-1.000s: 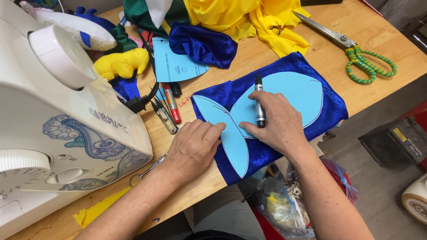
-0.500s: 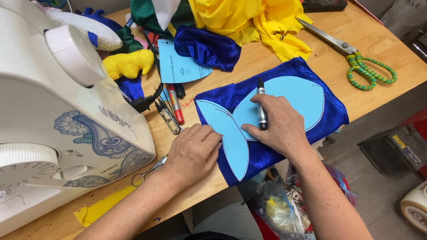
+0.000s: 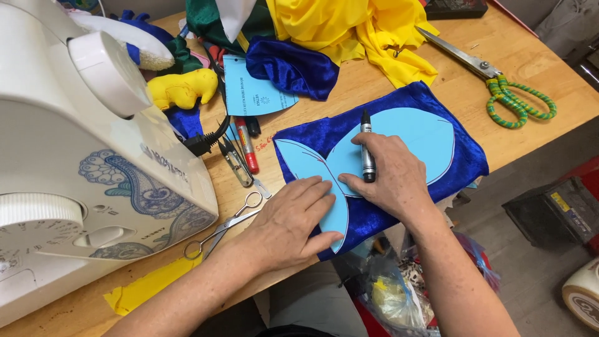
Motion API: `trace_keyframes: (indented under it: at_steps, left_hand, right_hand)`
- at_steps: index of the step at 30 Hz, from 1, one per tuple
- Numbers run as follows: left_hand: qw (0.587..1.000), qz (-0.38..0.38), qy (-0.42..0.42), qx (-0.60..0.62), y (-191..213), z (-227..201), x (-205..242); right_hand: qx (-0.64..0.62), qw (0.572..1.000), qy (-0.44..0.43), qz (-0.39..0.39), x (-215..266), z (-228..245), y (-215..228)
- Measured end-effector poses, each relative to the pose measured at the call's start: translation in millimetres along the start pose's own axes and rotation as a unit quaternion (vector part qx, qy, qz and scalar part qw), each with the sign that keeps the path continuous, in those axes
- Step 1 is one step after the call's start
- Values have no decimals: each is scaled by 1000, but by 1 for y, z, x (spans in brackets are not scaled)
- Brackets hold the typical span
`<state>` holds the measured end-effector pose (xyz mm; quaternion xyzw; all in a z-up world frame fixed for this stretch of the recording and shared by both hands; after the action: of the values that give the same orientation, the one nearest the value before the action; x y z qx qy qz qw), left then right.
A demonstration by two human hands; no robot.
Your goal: The person places a light blue paper pattern onto a piece of dark blue fabric on a wooden table. They smooth the pattern and then use a black marker to trace the outline of the pattern onto the fabric.
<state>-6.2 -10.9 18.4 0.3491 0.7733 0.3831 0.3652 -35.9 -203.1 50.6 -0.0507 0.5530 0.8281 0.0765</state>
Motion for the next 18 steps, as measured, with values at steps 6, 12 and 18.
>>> trace_keyframes:
  at_steps: [6, 12, 18]
  left_hand:
    - [1000, -10, -8, -13, -16, 11, -18]
    - [998, -18, -47, -46, -14, 1, -27]
    - [997, -9, -58, -43, -9, -6, -45]
  right_hand:
    - [10, 1000, 6, -18, 2, -13, -12]
    - [-9, 996, 61, -64, 6, -16, -17]
    - [-79, 991, 94, -56, 6, -32, -14]
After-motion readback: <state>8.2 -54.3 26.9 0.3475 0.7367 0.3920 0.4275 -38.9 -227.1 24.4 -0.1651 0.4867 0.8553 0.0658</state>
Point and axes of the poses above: each hand's wrist, its own x-axis away from the middle knuckle, its own y-axis out of the back of the hand, z = x × y, the point moved 4 cm from there along -x, towards the middle knuckle, and after that the axes turned 15 degrees about y, right-handed, at the moved point
